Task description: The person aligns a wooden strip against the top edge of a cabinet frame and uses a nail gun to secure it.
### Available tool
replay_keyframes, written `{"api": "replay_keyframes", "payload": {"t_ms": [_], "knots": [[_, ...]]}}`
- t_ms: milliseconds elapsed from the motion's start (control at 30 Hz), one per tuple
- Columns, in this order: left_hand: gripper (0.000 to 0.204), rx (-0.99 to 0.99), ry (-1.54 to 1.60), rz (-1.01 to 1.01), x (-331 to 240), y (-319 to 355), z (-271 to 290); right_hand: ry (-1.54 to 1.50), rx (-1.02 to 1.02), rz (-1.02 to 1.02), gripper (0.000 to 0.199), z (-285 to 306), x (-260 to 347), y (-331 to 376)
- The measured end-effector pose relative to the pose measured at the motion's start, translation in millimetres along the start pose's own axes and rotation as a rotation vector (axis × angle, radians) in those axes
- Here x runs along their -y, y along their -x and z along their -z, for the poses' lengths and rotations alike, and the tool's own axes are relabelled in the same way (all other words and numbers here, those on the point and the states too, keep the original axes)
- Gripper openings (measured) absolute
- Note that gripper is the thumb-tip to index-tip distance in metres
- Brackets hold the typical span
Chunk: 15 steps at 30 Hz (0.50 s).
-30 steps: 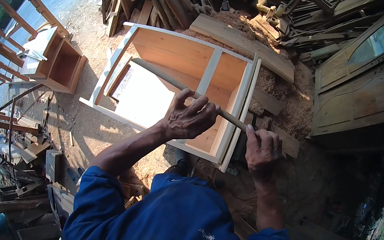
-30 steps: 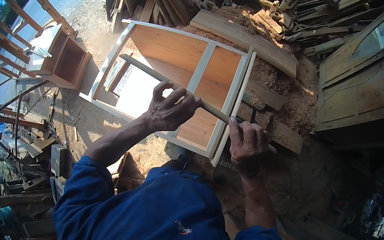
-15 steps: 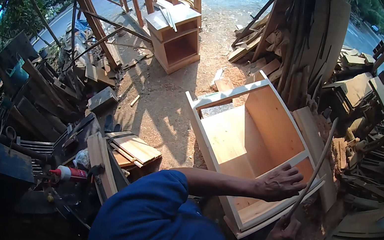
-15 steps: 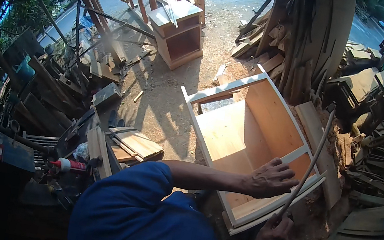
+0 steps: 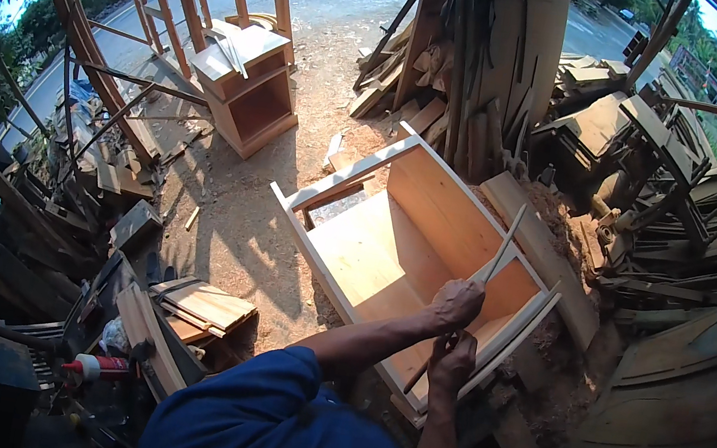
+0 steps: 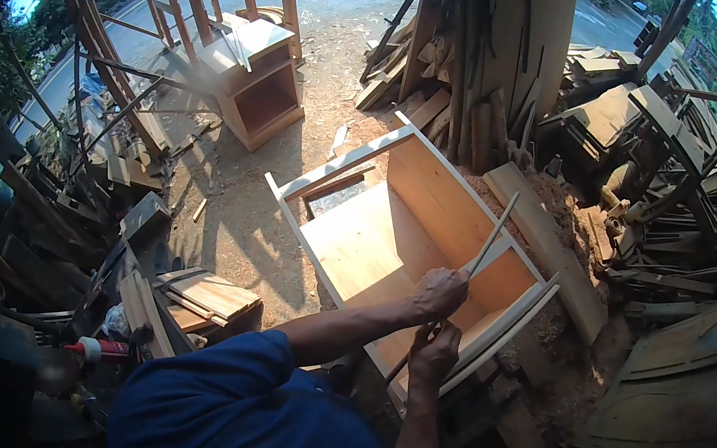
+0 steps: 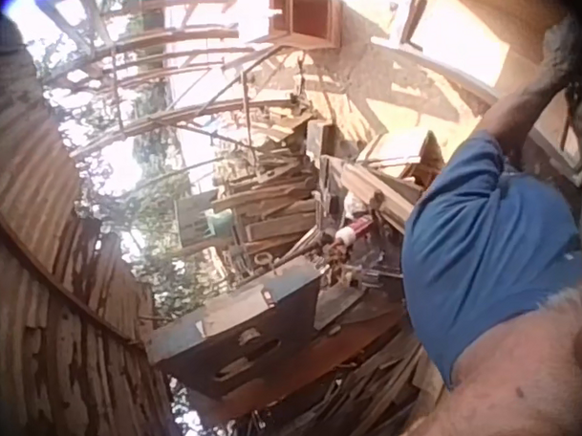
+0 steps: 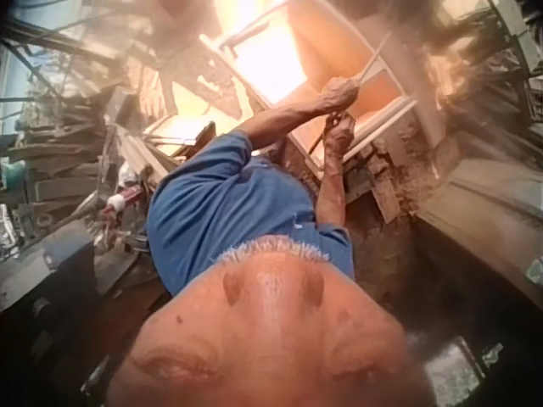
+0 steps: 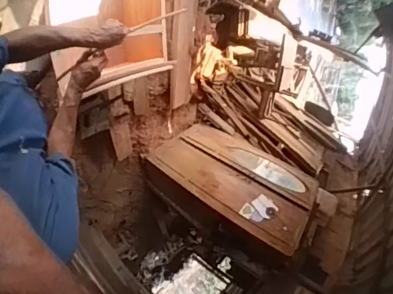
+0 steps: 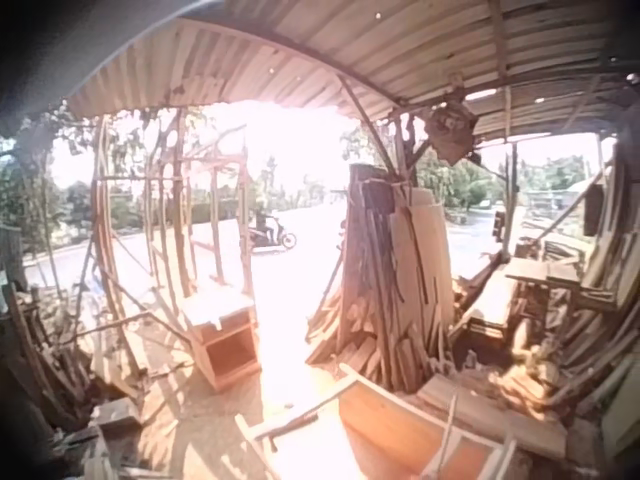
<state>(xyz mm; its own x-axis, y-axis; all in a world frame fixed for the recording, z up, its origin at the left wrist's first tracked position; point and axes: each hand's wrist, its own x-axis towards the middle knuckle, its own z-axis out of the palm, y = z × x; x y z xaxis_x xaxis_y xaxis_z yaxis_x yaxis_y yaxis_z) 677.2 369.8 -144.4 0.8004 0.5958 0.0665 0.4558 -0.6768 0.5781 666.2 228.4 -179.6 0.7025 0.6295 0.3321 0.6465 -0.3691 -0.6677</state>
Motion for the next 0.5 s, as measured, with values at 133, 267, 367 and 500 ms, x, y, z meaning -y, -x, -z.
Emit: {"api": "replay_keyframes", "payload": {"t_ms": [133,267,367,500], "knots": [[0.021,0.007,-0.016,-0.034,22,-3,-13,-0.039,0.007,-0.058,0.029,21,9,3],[0.022,0.0,-0.117,-0.044,30,-8,-33,-0.038,0.001,-0.151,0.024,36,-18,17],[0.024,-0.026,-0.122,-0.116,34,-11,-41,-0.023,0.011,-0.17,0.02,35,-34,33],[0.027,-0.017,-0.193,-0.132,45,-11,-54,-0.011,-0.006,-0.179,0.018,46,-34,41]]}}
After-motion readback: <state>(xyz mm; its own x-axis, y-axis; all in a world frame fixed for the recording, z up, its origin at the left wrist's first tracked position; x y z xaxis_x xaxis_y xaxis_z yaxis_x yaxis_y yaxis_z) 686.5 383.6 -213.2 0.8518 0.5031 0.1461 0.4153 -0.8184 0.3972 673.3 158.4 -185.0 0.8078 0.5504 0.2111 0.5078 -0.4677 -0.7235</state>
